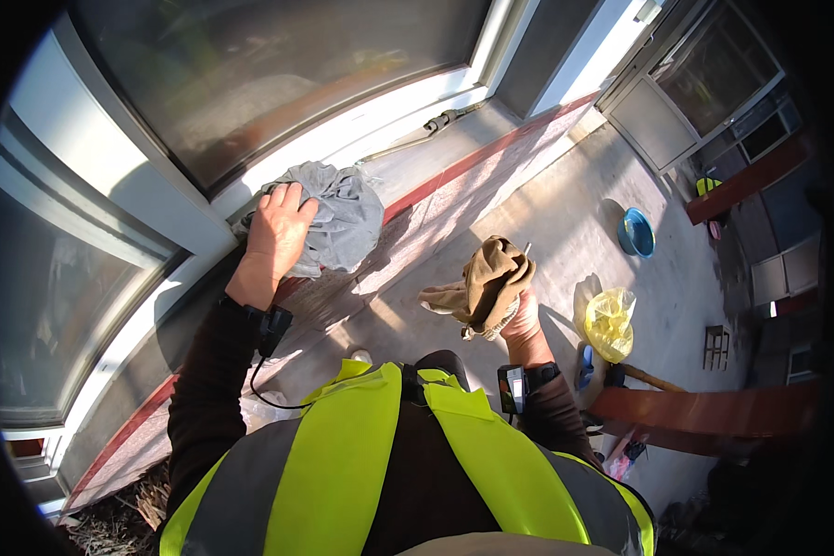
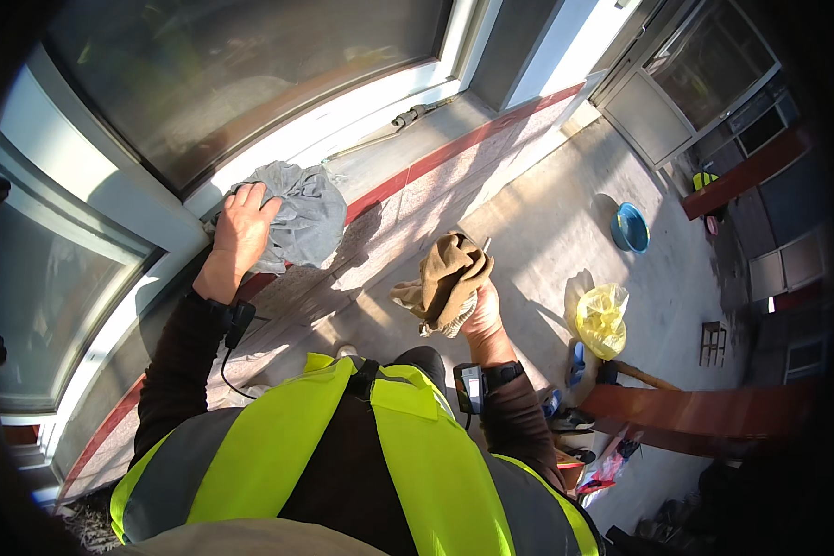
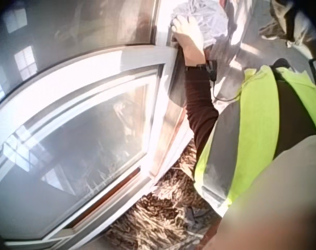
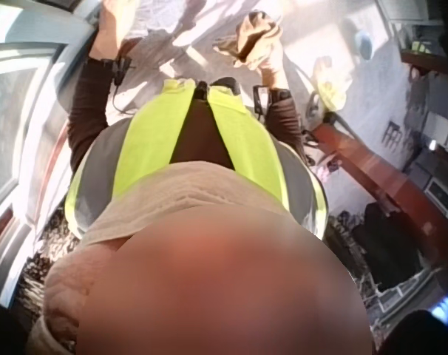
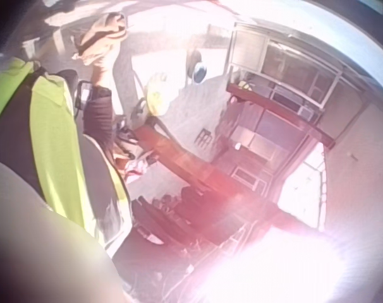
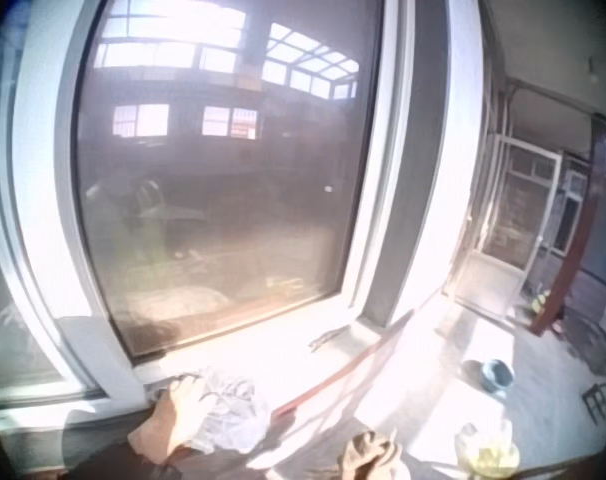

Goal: The person scrapes debris from a window frame using a metal tool and wipes the frame with a cloth. They move along the frame, scraping and wiping different sections, then walk away from the window.

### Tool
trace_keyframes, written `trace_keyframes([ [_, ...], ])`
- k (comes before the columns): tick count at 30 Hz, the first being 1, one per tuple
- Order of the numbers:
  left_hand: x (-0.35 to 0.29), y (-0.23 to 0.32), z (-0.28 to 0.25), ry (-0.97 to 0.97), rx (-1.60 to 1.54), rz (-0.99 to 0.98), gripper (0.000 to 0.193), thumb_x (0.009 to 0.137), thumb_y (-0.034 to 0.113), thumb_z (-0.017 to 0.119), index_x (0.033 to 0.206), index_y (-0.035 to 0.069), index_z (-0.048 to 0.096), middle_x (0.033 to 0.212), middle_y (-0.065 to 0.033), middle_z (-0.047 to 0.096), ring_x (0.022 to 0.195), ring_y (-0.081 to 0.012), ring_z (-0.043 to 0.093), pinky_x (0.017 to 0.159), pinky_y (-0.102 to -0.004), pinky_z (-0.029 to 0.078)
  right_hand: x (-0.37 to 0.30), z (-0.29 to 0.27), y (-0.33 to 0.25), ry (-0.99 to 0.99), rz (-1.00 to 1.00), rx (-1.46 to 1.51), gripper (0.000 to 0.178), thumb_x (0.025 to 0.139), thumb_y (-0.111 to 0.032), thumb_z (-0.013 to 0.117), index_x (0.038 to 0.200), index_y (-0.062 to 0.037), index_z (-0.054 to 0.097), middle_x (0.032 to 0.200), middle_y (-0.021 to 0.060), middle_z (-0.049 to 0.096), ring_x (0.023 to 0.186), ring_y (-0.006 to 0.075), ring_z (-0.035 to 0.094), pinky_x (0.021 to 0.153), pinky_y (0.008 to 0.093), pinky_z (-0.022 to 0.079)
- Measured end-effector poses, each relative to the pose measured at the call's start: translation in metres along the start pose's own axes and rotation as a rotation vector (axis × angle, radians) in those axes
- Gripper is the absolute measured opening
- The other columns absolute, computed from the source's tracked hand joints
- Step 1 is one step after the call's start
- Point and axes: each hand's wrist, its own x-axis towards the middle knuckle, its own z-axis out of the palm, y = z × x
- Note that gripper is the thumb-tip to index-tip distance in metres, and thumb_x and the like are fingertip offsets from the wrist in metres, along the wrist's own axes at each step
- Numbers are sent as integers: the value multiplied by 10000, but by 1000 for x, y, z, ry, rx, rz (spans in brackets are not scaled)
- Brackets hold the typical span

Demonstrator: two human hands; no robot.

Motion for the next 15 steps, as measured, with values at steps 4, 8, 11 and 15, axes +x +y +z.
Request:
trace_keyframes([
  [4,-1,0,28,163,-114,-159,303,677,-17,621,956,96,657,1116,-137,523,1035,-316,508,838,-389,467,10,-20,-44,-36,-15,-80,443,896,-372,540,1234,-87,520,1181,117,590,1069,286,571,956,418,454],
  [8,9,12,28,132,-71,-175,267,661,12,639,911,101,660,1025,-130,543,984,-318,511,834,-399,446,32,-42,-92,-120,54,-87,478,904,-405,501,1278,-107,489,1233,125,556,1121,295,536,989,423,423],
  [11,26,23,23,151,-106,-403,262,660,48,642,917,98,658,1017,-125,541,968,-316,508,826,-403,435,53,-63,-129,2,62,-122,444,893,-374,533,1229,-84,530,1188,112,589,1057,282,577,951,412,459],
  [15,55,47,18,200,186,-482,342,672,88,640,1014,73,647,1098,-151,552,1084,-347,492,914,-445,385,77,-79,-167,-51,163,-164,516,892,-443,520,1238,-60,518,1199,139,580,1054,306,577,949,439,452],
])
